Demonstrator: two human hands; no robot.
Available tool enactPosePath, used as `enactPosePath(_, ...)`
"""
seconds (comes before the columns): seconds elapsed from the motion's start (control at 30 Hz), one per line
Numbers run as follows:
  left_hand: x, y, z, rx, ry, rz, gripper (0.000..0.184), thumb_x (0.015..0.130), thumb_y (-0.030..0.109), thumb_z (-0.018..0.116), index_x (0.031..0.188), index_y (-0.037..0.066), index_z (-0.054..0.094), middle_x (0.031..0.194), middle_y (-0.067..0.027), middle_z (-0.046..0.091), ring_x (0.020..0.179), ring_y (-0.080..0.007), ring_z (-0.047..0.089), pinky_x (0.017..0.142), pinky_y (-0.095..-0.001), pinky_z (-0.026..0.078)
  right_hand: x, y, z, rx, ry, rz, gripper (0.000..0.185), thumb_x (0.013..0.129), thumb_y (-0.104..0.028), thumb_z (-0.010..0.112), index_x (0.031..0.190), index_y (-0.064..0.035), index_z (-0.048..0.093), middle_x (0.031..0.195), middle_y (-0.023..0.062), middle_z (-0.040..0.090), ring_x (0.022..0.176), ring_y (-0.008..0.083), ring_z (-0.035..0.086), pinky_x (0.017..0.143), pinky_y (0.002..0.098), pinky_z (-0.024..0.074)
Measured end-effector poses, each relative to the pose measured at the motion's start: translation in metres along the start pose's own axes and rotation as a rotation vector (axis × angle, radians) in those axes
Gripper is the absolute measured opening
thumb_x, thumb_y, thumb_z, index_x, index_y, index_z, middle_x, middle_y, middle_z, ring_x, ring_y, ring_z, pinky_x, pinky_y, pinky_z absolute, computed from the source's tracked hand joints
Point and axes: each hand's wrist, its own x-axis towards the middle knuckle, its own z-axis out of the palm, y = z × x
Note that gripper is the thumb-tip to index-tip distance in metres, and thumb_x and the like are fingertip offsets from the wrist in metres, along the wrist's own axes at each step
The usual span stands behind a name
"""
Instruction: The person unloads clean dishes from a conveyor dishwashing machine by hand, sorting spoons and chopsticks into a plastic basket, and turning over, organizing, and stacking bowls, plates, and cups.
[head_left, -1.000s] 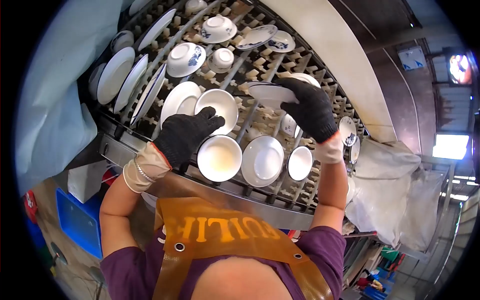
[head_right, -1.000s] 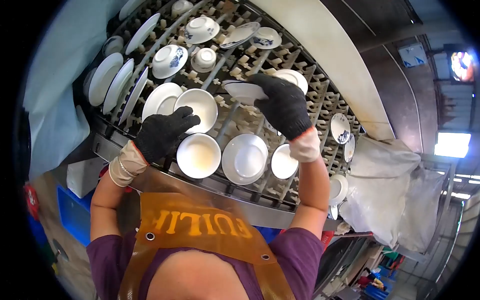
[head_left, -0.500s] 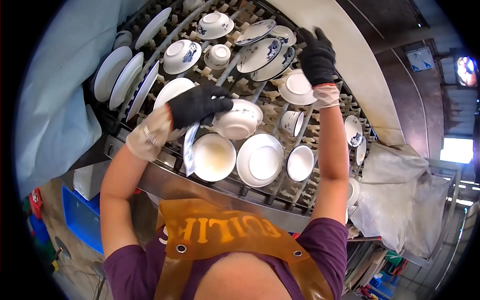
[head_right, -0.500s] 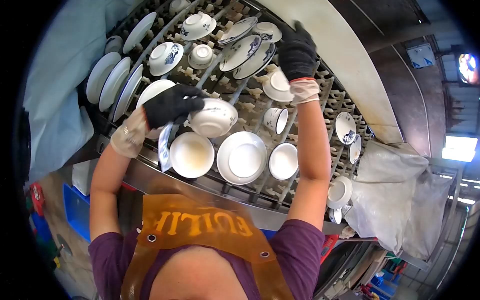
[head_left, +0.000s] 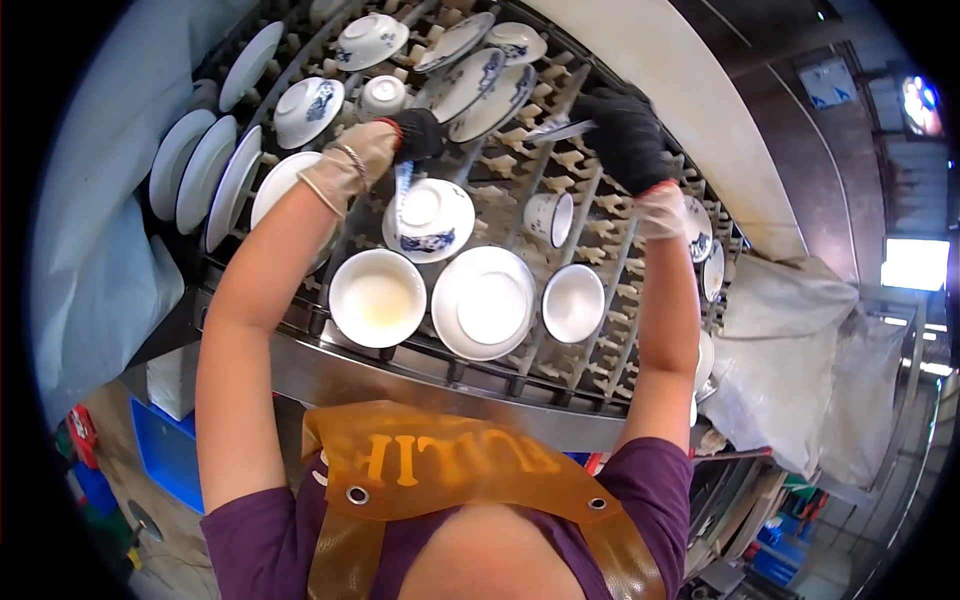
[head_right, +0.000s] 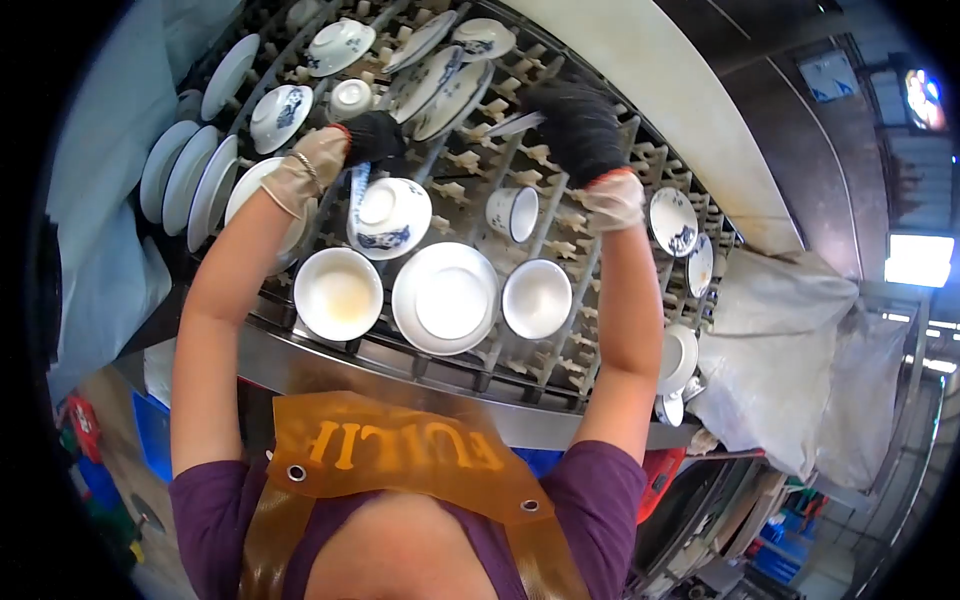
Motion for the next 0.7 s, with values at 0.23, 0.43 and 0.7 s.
enactPosePath(0.23, -0.022, 0.025, 0.017, -0.259, 0.313, -0.306, 0.019, 0.074, 0.017, 0.057, 0.086, 0.005, 0.066, 0.082, -0.0149, 0.063, 0.076, -0.032, 0.062, 0.068, -0.0358, 0.05, -0.028, -0.032, 0.023, 0.149, 0.228, 0.274, 0.05, 0.065, 0.001, 0.059, 0.113, -0.0136, 0.056, 0.11, 0.0161, 0.056, 0.1, 0.0317, 0.053, 0.087, 0.0395, 0.0431)
enactPosePath(0.43, -0.004, 0.003, 0.029, 0.015, -0.044, -0.192, 0.019, 0.077, 0.02, 0.057, 0.08, 0.004, 0.066, 0.079, -0.0149, 0.064, 0.074, -0.0311, 0.062, 0.064, -0.0371, 0.05, -0.092, -0.03, 0.049, 0.561, -0.325, 0.361, 0.052, 0.066, -0.011, 0.072, 0.116, -0.0082, 0.056, 0.108, 0.0146, 0.06, 0.096, 0.025, 0.06, 0.084, 0.0323, 0.0477)
enactPosePath(0.7, -0.014, 0.024, -0.005, -0.318, 0.009, -0.525, 0.021, 0.076, 0.022, 0.057, 0.079, 0.003, 0.066, 0.08, -0.0155, 0.064, 0.074, -0.0312, 0.062, 0.064, -0.0378, 0.05, -0.118, -0.071, 0.055, -0.107, 0.364, 0.416, 0.025, 0.08, -0.013, 0.06, 0.105, -0.0107, 0.061, 0.103, 0.0138, 0.062, 0.082, 0.0282, 0.063, 0.07, 0.0355, 0.0503)
